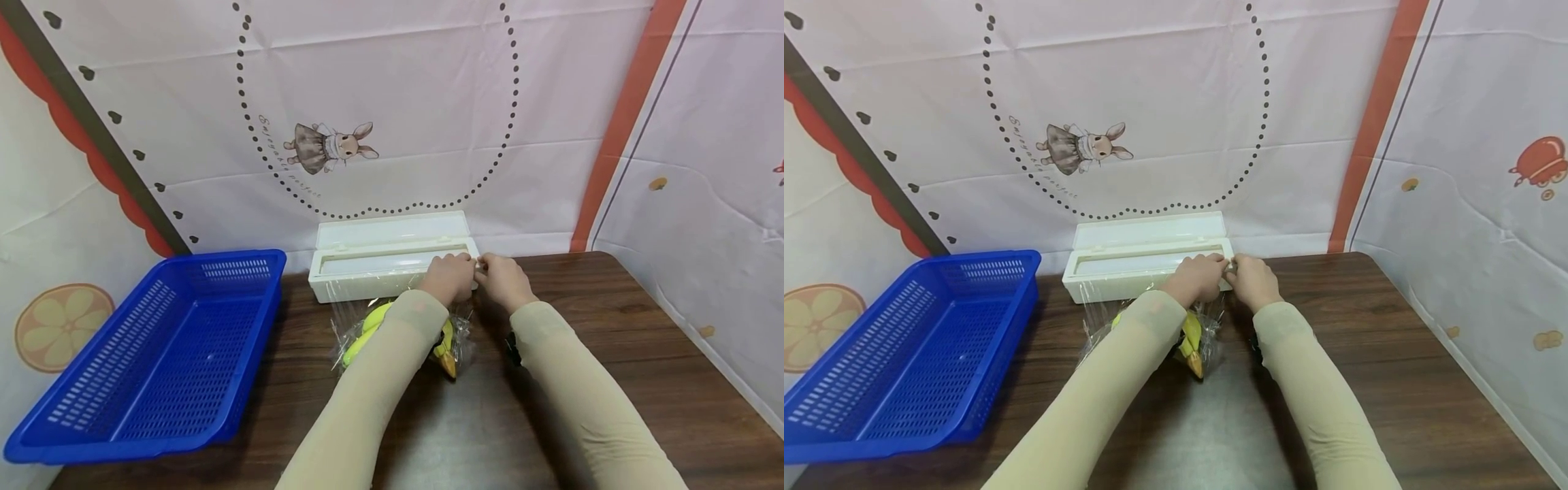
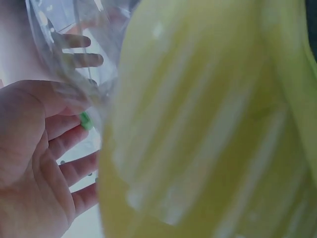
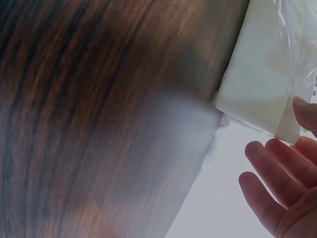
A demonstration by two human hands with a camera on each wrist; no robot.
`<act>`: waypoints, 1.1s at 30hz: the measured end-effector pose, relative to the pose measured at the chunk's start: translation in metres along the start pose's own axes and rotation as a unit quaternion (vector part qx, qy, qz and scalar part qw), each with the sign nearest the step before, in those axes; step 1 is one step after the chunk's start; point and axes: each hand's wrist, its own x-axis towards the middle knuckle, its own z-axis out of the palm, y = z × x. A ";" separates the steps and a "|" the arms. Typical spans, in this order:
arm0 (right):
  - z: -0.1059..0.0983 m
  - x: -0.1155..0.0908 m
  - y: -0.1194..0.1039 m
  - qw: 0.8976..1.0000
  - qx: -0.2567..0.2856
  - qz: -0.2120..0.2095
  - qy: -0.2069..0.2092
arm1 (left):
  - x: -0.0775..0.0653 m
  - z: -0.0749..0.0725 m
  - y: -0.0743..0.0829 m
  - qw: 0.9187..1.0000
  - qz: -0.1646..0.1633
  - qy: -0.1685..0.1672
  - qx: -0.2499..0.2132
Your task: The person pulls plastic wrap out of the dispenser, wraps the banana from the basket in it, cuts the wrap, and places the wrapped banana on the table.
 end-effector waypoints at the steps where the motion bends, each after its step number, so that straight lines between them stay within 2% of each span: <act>1: 0.000 0.000 0.000 1.000 -0.001 -0.001 0.001 | 0.000 0.000 0.000 1.000 0.000 0.000 0.000; 13: -0.002 -0.001 -0.002 1.000 -0.017 0.005 -0.009 | -0.006 -0.004 -0.002 1.000 0.003 -0.010 0.003; 21: -0.003 0.000 -0.004 0.999 -0.040 0.001 -0.008 | -0.004 -0.002 -0.002 1.000 -0.006 -0.014 0.003; 33: -0.005 0.001 -0.005 0.999 -0.044 0.014 -0.021 | -0.012 -0.011 -0.005 1.000 0.002 -0.023 0.006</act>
